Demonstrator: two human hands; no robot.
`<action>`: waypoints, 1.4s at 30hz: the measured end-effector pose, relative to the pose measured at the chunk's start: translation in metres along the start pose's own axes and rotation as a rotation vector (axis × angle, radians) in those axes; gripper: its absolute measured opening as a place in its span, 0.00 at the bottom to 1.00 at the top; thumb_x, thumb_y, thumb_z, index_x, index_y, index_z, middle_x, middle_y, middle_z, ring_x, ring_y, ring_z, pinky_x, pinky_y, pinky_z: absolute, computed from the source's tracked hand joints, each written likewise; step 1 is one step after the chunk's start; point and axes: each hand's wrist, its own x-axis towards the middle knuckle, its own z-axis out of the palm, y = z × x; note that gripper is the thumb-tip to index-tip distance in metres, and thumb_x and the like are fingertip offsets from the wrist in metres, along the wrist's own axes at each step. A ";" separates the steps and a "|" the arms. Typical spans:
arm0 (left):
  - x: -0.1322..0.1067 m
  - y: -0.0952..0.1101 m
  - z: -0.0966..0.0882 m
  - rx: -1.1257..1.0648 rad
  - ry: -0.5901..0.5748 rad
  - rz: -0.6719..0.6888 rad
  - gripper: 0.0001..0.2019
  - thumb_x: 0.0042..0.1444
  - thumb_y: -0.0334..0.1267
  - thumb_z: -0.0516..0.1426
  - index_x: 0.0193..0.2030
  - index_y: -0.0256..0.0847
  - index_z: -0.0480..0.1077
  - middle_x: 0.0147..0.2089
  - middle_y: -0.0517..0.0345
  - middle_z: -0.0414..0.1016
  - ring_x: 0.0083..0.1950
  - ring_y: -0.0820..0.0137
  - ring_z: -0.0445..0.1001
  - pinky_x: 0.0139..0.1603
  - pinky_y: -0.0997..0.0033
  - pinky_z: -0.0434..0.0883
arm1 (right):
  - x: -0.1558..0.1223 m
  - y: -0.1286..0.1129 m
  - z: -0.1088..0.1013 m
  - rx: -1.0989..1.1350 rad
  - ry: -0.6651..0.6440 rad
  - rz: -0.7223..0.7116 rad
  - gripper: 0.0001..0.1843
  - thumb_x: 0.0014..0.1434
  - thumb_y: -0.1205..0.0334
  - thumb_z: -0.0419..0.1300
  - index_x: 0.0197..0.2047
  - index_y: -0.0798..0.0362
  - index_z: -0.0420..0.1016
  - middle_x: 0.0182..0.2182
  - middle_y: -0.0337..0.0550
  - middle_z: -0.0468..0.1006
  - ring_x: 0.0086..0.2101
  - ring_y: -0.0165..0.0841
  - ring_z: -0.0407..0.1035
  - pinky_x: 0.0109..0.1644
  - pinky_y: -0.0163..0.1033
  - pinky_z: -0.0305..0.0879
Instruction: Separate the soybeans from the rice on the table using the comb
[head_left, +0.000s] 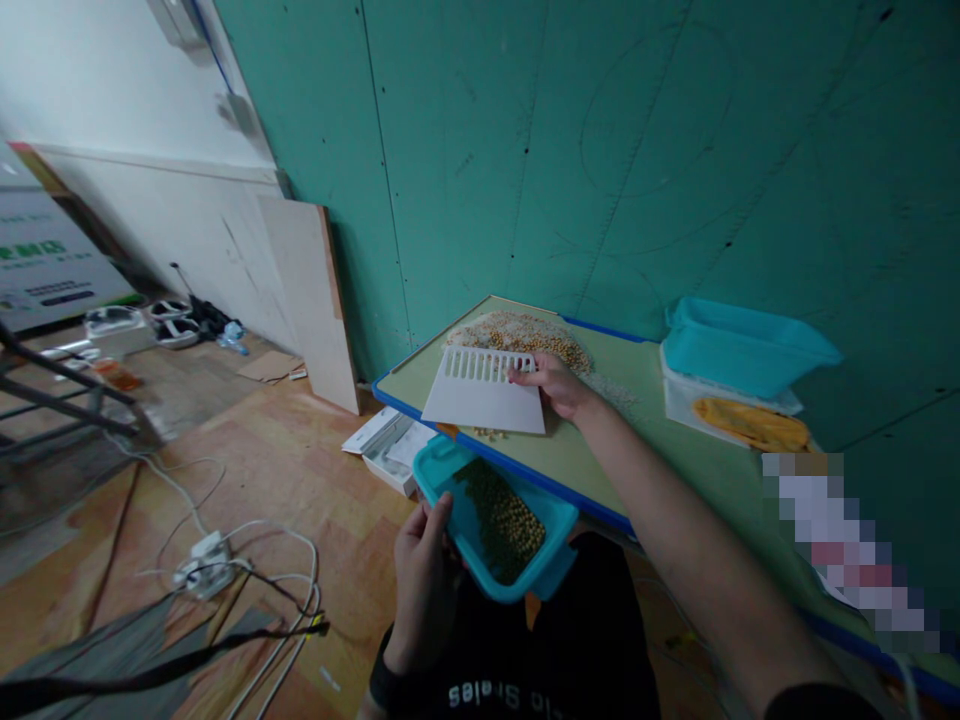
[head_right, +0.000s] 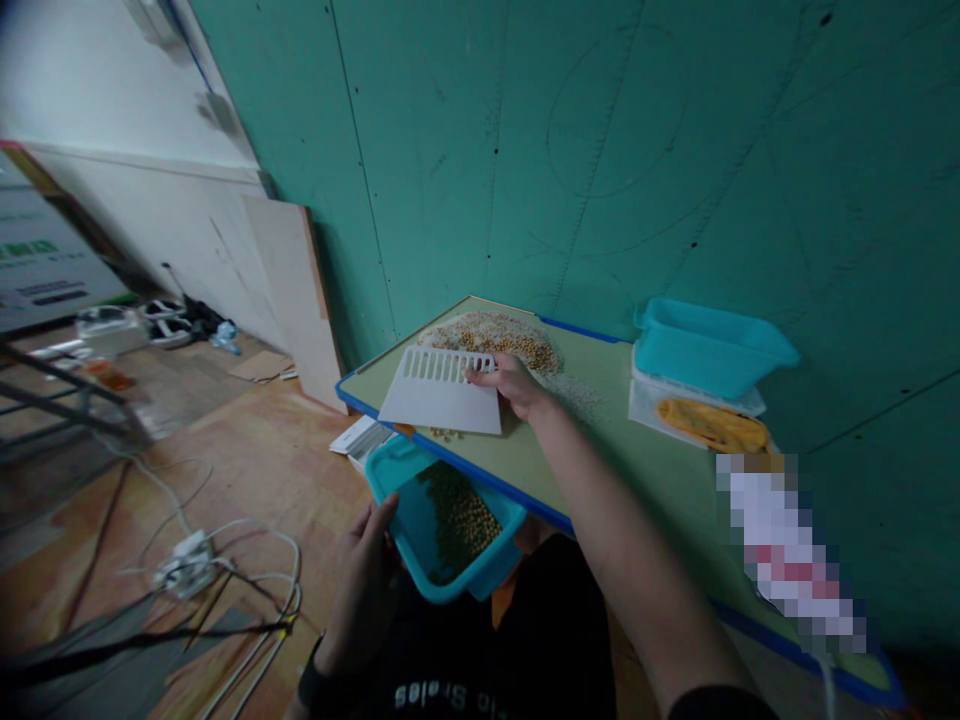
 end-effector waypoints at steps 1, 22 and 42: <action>0.000 0.001 0.000 -0.004 -0.002 -0.007 0.19 0.47 0.50 0.67 0.22 0.41 0.65 0.13 0.69 0.61 0.14 0.78 0.60 0.14 0.79 0.56 | 0.000 0.000 0.000 -0.001 0.000 0.001 0.22 0.36 0.57 0.76 0.35 0.53 0.77 0.31 0.44 0.82 0.29 0.35 0.72 0.30 0.39 0.66; -0.006 0.006 0.007 -0.029 0.026 -0.022 0.21 0.47 0.50 0.67 0.21 0.42 0.62 0.14 0.69 0.60 0.14 0.77 0.59 0.14 0.79 0.55 | -0.002 0.001 0.000 -0.058 -0.086 -0.039 0.22 0.37 0.57 0.76 0.37 0.54 0.79 0.34 0.45 0.82 0.30 0.34 0.72 0.32 0.38 0.66; 0.000 -0.003 0.003 -0.058 0.046 -0.046 0.22 0.47 0.52 0.67 0.22 0.44 0.59 0.13 0.71 0.56 0.13 0.77 0.56 0.13 0.78 0.53 | -0.008 -0.007 0.007 -0.094 -0.186 0.031 0.24 0.33 0.61 0.77 0.34 0.55 0.76 0.30 0.40 0.80 0.29 0.32 0.71 0.29 0.36 0.67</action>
